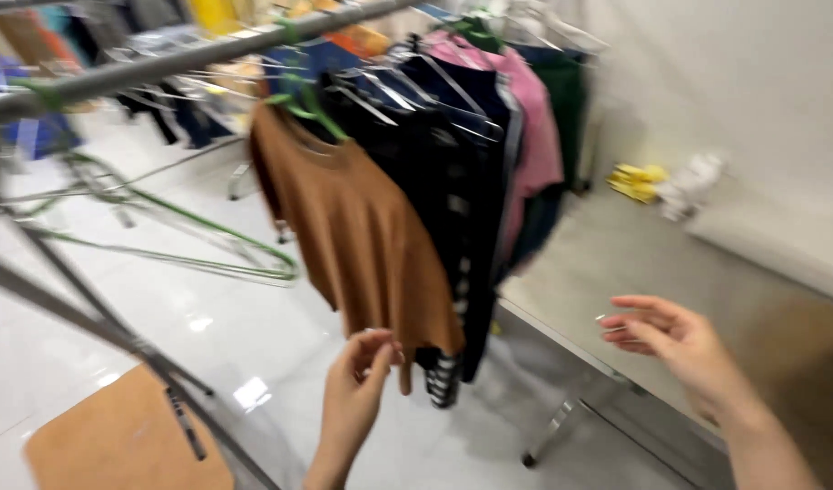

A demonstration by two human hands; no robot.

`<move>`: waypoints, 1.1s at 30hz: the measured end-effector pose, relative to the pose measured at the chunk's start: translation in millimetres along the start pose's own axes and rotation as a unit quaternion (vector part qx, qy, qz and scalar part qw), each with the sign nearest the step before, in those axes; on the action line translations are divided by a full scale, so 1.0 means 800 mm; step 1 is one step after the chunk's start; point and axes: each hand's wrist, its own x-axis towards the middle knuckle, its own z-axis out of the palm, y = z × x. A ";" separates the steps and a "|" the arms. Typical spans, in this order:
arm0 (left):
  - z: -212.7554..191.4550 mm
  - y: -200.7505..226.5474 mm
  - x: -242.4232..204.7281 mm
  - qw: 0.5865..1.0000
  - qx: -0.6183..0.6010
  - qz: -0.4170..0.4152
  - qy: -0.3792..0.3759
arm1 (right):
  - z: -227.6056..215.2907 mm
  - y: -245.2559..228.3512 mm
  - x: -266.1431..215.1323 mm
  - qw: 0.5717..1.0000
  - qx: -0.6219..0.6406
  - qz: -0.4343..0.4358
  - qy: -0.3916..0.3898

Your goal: Hanging clothes on a garment rack using hangers.

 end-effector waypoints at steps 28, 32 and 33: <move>0.771 0.093 -0.214 0.916 -0.075 -0.221 -0.327 | -0.677 0.238 -0.394 0.846 0.152 0.128 0.495; 0.862 0.097 -0.225 0.899 -0.072 -0.226 -0.369 | -0.708 0.235 -0.389 0.815 0.166 0.146 0.536; 0.884 0.096 -0.226 0.892 -0.074 -0.229 -0.382 | -0.714 0.233 -0.386 0.810 0.167 0.146 0.542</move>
